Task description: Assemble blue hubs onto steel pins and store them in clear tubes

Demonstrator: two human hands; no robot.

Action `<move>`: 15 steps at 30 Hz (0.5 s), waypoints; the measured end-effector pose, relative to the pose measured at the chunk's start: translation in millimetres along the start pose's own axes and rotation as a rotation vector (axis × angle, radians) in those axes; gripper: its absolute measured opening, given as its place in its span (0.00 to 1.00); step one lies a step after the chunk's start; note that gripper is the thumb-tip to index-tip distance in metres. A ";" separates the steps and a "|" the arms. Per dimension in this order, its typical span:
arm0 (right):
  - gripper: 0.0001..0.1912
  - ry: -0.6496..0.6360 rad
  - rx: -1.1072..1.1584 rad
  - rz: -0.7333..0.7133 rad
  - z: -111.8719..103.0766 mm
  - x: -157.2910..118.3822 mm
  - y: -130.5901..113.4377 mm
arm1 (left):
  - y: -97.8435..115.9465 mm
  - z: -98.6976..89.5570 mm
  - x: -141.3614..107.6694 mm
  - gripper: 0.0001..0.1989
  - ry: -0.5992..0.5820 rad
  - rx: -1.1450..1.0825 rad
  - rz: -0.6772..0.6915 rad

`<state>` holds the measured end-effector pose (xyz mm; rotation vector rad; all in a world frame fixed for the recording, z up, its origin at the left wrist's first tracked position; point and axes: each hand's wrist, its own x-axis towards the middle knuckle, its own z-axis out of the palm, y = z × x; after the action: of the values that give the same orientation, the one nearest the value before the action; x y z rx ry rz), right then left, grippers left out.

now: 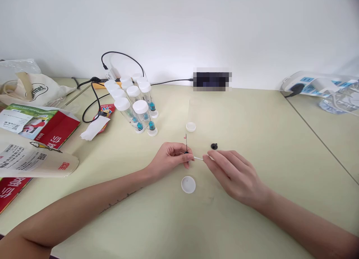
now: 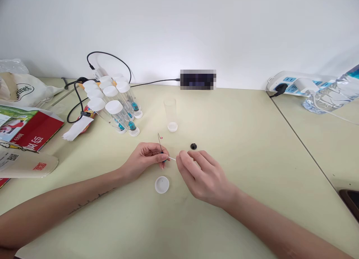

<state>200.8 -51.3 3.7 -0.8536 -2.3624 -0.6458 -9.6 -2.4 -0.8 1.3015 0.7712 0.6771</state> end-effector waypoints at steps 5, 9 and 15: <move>0.12 -0.014 0.137 0.091 1.9 -3.8 -2.7 | -3.9 -1.5 1.1 0.08 -0.012 -0.048 -0.005; 0.11 -0.038 0.403 0.356 8.3 -9.3 -8.0 | -6.6 -1.8 1.8 0.07 0.017 -0.087 -0.016; 0.08 -0.222 1.061 0.966 2.9 3.1 -13.5 | -4.1 0.9 0.9 0.08 0.038 -0.061 0.008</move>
<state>188.6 -57.5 0.2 -1.3250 -1.6900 1.0195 -8.4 -2.8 -4.9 1.2396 0.7709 0.7281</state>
